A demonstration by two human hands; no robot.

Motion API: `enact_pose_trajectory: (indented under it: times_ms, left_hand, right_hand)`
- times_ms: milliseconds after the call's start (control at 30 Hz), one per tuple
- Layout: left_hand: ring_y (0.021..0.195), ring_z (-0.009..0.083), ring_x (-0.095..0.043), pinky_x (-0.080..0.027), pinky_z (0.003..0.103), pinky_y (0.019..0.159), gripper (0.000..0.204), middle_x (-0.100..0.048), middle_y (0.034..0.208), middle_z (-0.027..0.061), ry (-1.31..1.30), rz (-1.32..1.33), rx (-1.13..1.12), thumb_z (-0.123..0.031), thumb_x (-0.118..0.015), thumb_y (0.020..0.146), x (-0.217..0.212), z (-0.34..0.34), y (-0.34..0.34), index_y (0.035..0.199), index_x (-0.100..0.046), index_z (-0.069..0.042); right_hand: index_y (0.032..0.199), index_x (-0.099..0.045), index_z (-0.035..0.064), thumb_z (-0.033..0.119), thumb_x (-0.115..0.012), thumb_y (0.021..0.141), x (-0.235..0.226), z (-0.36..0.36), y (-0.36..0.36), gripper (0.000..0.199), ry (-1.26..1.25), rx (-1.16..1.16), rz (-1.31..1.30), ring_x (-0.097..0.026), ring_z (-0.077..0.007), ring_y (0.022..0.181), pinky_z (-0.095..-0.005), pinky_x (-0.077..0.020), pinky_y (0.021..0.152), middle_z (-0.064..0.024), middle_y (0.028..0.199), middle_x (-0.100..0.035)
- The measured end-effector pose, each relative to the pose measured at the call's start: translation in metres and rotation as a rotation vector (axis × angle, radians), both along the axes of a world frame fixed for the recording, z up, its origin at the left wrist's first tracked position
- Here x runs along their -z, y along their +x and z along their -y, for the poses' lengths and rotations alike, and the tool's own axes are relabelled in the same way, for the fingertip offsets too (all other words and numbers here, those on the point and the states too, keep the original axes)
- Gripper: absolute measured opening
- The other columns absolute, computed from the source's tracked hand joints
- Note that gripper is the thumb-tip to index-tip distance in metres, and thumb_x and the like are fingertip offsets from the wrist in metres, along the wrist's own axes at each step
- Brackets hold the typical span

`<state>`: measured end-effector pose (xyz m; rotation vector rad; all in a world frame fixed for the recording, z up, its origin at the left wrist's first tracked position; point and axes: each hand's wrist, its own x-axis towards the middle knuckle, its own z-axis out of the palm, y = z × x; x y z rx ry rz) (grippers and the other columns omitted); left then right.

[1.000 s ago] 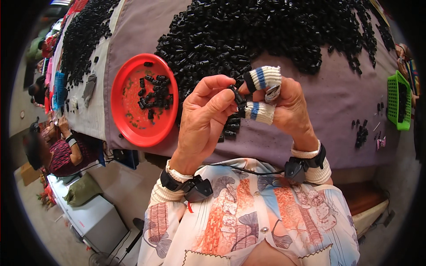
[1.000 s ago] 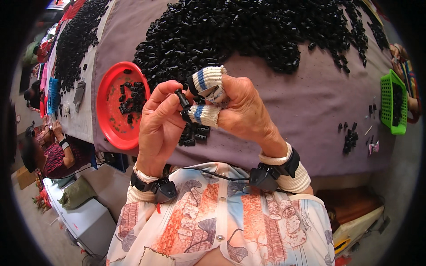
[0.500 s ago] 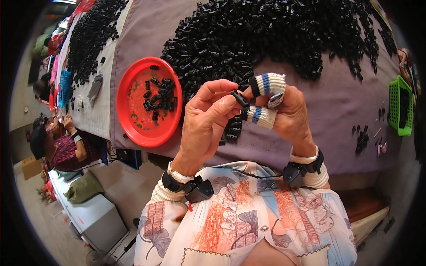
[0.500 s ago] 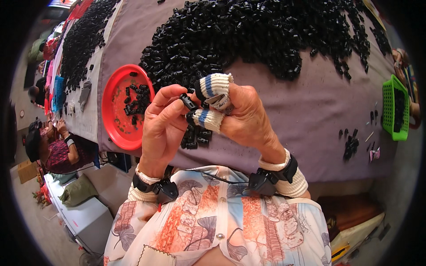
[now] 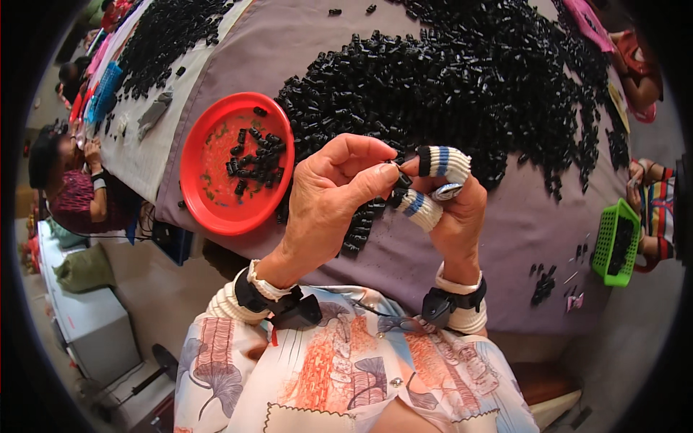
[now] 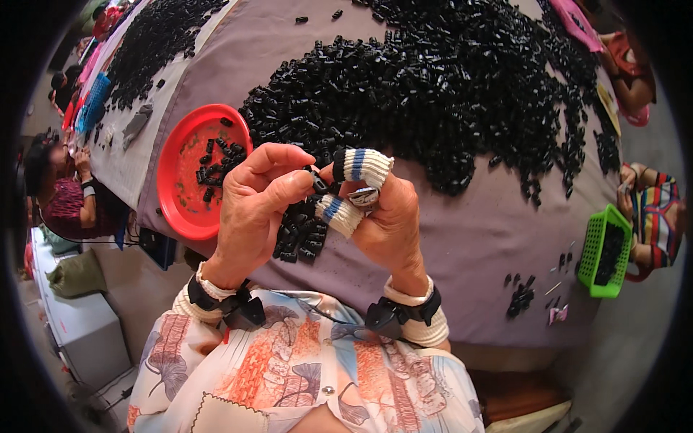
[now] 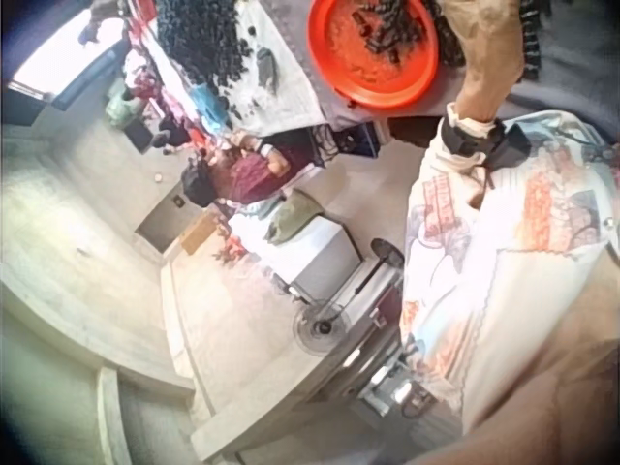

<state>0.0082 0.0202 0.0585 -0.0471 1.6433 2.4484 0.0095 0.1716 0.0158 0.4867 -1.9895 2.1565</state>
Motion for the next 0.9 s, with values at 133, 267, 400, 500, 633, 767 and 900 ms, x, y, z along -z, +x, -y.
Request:
enact_pose_trajectory:
  times_ms: [133, 267, 400, 500, 633, 767, 900]
  left_hand:
    - [0.073, 0.0084, -0.058, -0.048, 0.022, 0.068, 0.016, -0.063, 0.084, 0.0063, 0.045, -0.045, 0.008, -0.008, -0.057, 0.086, -0.004, 0.007, 0.001, 0.099, -0.057, 0.002]
    - [0.075, 0.0088, -0.059, -0.049, 0.022, 0.069, 0.016, -0.063, 0.085, 0.0068, 0.036, -0.066, -0.007, -0.008, -0.056, 0.087, -0.004, 0.010, 0.003, 0.099, -0.057, 0.002]
    - [0.076, 0.0090, -0.059, -0.049, 0.022, 0.070, 0.016, -0.063, 0.087, 0.0070, 0.035, -0.090, -0.007, -0.007, -0.057, 0.086, -0.003, 0.012, 0.004, 0.099, -0.057, 0.002]
    - [0.077, 0.0089, -0.059, -0.049, 0.022, 0.069, 0.016, -0.063, 0.087, 0.0069, 0.043, -0.095, -0.006, -0.007, -0.057, 0.086, -0.003, 0.014, 0.004, 0.100, -0.057, 0.002]
    - [0.078, 0.0073, -0.059, -0.048, 0.020, 0.068, 0.016, -0.063, 0.087, 0.0056, 0.019, -0.079, -0.004, -0.006, -0.060, 0.084, -0.006, 0.015, 0.004, 0.097, -0.056, 0.002]
    - [0.075, 0.0055, -0.058, -0.048, 0.018, 0.066, 0.014, -0.062, 0.084, 0.0037, -0.062, -0.065, 0.015, -0.005, -0.061, 0.082, -0.002, 0.018, 0.000, 0.093, -0.056, 0.001]
    - [0.071, 0.0036, -0.056, -0.045, 0.017, 0.064, 0.013, -0.061, 0.080, 0.0015, -0.228, -0.016, 0.058, -0.004, -0.061, 0.078, -0.009, 0.021, -0.004, 0.090, -0.056, 0.000]
  right_hand:
    - [0.096, -0.060, 0.0014, -0.001, -0.072, 0.068, -0.011, 0.002, -0.001, 0.031, -0.149, -0.055, 0.105, -0.050, -0.0034, 0.064, -0.0179, -0.0437, 0.058, -0.0015, 0.084, -0.063]
    - [0.098, -0.059, 0.0007, -0.002, -0.069, 0.071, -0.013, 0.007, -0.001, 0.029, -0.254, -0.108, 0.180, -0.057, -0.0069, 0.072, -0.0212, -0.0485, 0.068, -0.0044, 0.088, -0.063]
    - [0.099, -0.058, -0.0003, -0.003, -0.068, 0.071, -0.012, 0.008, -0.004, 0.029, -0.378, -0.153, 0.207, -0.061, -0.0114, 0.081, -0.0244, -0.0504, 0.072, -0.0070, 0.090, -0.064]
    - [0.098, -0.058, -0.0009, -0.003, -0.068, 0.071, -0.011, 0.009, -0.006, 0.029, -0.374, -0.178, 0.203, -0.061, -0.0118, 0.081, -0.0244, -0.0504, 0.072, -0.0077, 0.092, -0.064]
    - [0.098, -0.059, -0.0006, -0.004, -0.068, 0.071, -0.012, 0.009, -0.004, 0.028, -0.355, -0.177, 0.209, -0.061, -0.0120, 0.080, -0.0246, -0.0504, 0.071, -0.0090, 0.091, -0.064]
    - [0.092, -0.061, 0.0001, -0.002, -0.070, 0.069, -0.011, 0.012, -0.004, 0.025, -0.148, -0.065, 0.113, -0.061, -0.0102, 0.077, -0.0234, -0.0498, 0.068, -0.0071, 0.086, -0.065]
    - [0.088, -0.064, 0.0009, 0.000, -0.073, 0.065, -0.005, 0.009, -0.008, 0.024, 0.104, 0.019, -0.084, -0.058, -0.0084, 0.066, -0.0218, -0.0470, 0.059, -0.0041, 0.081, -0.065]
